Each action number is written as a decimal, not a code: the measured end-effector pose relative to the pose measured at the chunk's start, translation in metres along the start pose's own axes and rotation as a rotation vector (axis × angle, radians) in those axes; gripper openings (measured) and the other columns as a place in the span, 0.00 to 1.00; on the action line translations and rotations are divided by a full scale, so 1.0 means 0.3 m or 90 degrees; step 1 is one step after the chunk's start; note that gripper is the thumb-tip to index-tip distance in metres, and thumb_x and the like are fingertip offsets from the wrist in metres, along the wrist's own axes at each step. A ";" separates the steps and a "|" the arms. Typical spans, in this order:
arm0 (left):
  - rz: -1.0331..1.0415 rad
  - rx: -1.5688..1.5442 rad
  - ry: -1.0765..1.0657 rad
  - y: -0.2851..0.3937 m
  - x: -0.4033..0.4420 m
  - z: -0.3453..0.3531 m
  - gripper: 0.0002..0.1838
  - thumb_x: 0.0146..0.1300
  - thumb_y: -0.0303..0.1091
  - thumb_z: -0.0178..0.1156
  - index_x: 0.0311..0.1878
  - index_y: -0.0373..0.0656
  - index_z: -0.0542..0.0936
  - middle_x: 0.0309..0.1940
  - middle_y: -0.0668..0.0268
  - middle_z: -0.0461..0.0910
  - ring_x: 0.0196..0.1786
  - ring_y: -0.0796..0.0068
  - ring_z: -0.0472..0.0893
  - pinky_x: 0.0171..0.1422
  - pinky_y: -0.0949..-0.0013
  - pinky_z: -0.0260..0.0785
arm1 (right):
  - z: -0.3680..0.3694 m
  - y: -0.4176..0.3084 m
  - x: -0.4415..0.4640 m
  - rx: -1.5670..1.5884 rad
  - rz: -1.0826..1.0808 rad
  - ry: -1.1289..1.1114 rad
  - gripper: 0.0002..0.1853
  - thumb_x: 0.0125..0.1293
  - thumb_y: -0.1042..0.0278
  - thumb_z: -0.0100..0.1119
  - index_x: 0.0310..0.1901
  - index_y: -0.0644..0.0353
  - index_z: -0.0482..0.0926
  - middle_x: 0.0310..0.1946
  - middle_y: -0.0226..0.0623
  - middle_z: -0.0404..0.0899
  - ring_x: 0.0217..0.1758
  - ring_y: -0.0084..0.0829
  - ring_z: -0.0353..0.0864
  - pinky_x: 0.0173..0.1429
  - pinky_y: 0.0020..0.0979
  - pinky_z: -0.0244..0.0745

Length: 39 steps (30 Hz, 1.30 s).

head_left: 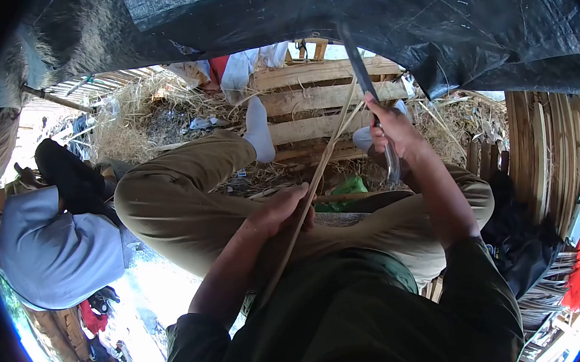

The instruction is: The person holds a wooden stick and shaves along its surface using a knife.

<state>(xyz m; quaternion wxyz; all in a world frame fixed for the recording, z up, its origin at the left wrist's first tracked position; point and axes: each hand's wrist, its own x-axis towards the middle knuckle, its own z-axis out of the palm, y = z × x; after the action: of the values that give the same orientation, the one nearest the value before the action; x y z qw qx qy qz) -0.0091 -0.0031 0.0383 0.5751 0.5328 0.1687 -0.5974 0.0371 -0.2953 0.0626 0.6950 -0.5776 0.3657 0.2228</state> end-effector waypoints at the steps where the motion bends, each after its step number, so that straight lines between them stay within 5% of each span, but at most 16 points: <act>1: 0.043 0.031 0.020 0.000 0.008 0.010 0.25 0.77 0.52 0.37 0.43 0.39 0.74 0.23 0.64 0.77 0.23 0.70 0.79 0.31 0.64 0.75 | -0.017 0.008 0.035 -0.010 -0.012 0.013 0.30 0.63 0.33 0.60 0.28 0.55 0.65 0.13 0.23 0.59 0.10 0.20 0.58 0.15 0.27 0.56; 6: 0.106 0.138 0.114 -0.021 0.075 0.011 0.24 0.77 0.51 0.38 0.39 0.41 0.73 0.18 0.67 0.71 0.15 0.74 0.73 0.19 0.70 0.68 | -0.070 0.061 0.135 -0.139 -0.098 0.054 0.32 0.64 0.31 0.57 0.21 0.54 0.65 0.12 0.25 0.63 0.09 0.21 0.61 0.16 0.28 0.61; 13: 0.096 0.137 0.113 -0.010 0.108 -0.020 0.23 0.77 0.50 0.34 0.40 0.41 0.72 0.15 0.69 0.69 0.12 0.75 0.70 0.17 0.69 0.67 | -0.075 0.178 0.218 -0.115 -0.027 -0.062 0.35 0.64 0.22 0.45 0.29 0.53 0.69 0.21 0.26 0.68 0.17 0.19 0.65 0.19 0.24 0.61; 18: 0.070 0.150 0.117 0.030 0.102 -0.007 0.21 0.75 0.47 0.37 0.41 0.41 0.73 0.15 0.68 0.69 0.12 0.73 0.70 0.17 0.67 0.65 | -0.035 0.214 0.317 -0.286 -0.080 -0.126 0.37 0.63 0.23 0.49 0.17 0.53 0.65 0.13 0.25 0.64 0.13 0.21 0.66 0.17 0.26 0.62; 27: 0.120 0.113 0.135 0.039 0.115 -0.040 0.15 0.72 0.41 0.37 0.39 0.42 0.69 0.13 0.71 0.64 0.10 0.77 0.66 0.13 0.71 0.59 | 0.056 0.127 0.341 -0.372 -0.075 -0.074 0.40 0.63 0.23 0.47 0.16 0.58 0.66 0.11 0.29 0.66 0.10 0.25 0.68 0.15 0.28 0.66; 30: 0.120 0.057 0.149 0.033 0.122 -0.052 0.17 0.72 0.42 0.40 0.39 0.40 0.74 0.15 0.68 0.70 0.10 0.76 0.68 0.14 0.69 0.61 | 0.068 0.139 0.357 -0.370 -0.065 -0.048 0.41 0.63 0.22 0.46 0.16 0.60 0.68 0.10 0.30 0.66 0.10 0.26 0.69 0.16 0.29 0.67; 39: 0.102 0.006 0.171 0.042 0.111 -0.056 0.17 0.69 0.41 0.41 0.38 0.39 0.74 0.14 0.68 0.69 0.09 0.77 0.66 0.12 0.70 0.60 | 0.134 0.056 0.300 -0.496 -0.187 -0.021 0.41 0.64 0.26 0.49 0.16 0.63 0.72 0.11 0.32 0.69 0.14 0.28 0.76 0.18 0.33 0.70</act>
<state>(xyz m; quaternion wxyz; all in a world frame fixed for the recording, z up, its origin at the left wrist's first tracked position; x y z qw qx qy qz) 0.0170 -0.0100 0.0095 0.5909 0.6222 0.1984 -0.4737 0.0918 -0.2628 -0.0143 0.4546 -0.8397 0.1566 0.2525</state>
